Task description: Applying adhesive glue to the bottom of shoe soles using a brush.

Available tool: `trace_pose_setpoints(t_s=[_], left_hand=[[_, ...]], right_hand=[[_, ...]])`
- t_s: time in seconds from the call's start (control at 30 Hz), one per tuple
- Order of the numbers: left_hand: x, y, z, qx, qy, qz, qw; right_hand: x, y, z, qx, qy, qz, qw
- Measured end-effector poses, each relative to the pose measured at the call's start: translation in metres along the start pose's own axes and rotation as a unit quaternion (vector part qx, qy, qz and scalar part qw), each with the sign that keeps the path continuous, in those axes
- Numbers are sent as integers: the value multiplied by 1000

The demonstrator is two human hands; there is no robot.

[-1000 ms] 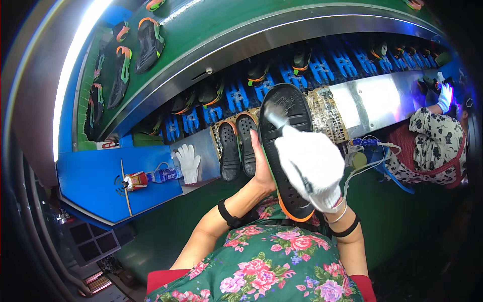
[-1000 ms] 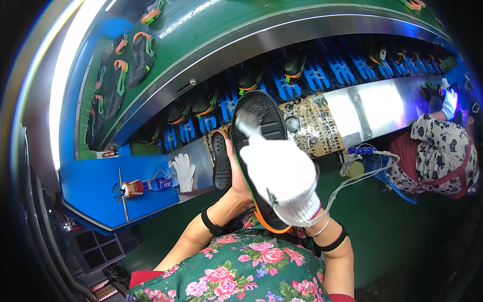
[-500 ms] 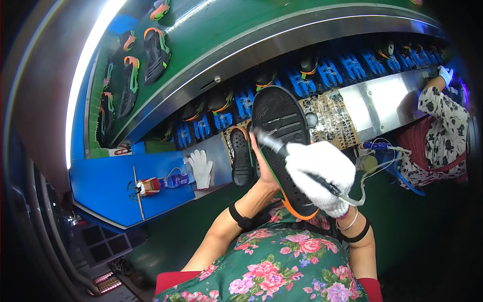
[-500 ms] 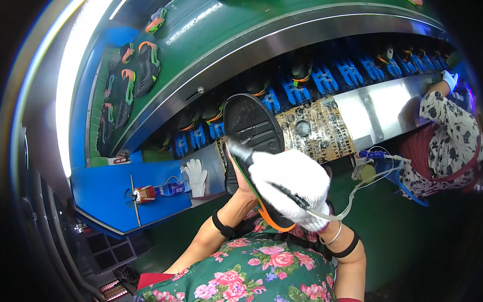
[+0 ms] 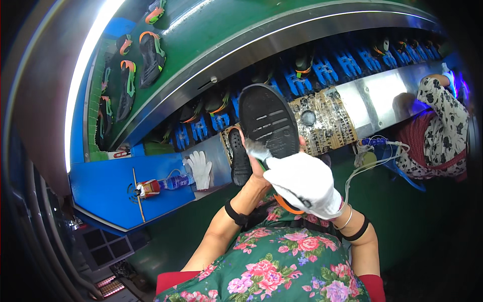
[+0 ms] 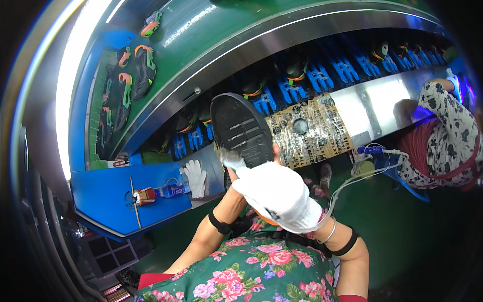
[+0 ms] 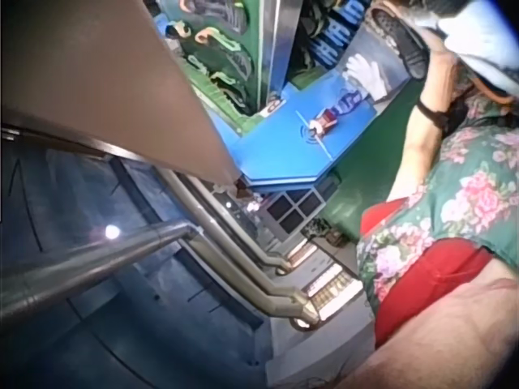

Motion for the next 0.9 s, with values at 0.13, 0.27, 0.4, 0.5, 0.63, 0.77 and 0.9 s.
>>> trace_pose_setpoints(t_s=[0.13, 0.27, 0.4, 0.5, 0.63, 0.77, 0.9], left_hand=[[-2, -12, -10, 14, -55, -15, 998], [0, -17, -8, 30, -31, -8, 999], [-3, -21, -13, 13, -33, -27, 999], [2, -28, -21, 30, -104, -54, 993], [3, -31, -26, 40, -62, -45, 996], [5, -40, -22, 59, -63, -70, 994], [11, -47, -27, 92, -63, -92, 989]], right_hand=[[5, -6, 20, 44, -92, -7, 995], [-5, -2, -3, 4, -14, -19, 1000], [-4, 3, 8, 46, -51, 21, 997], [-8, -5, 17, 61, -95, -9, 994], [-10, 11, -1, 29, -15, 17, 999], [-11, -3, 18, 86, -91, -20, 992], [-20, 7, -6, -31, -25, 55, 998]])
Point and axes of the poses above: each hand's wrist, its own x-axis towards the middle knuckle, its own z-axis out of the back of the hand, y = z × x, the point moved 5 cm from there along x, towards the middle knuckle, and after that the axes turned 8 degrees about x, right-handed, at the moved point
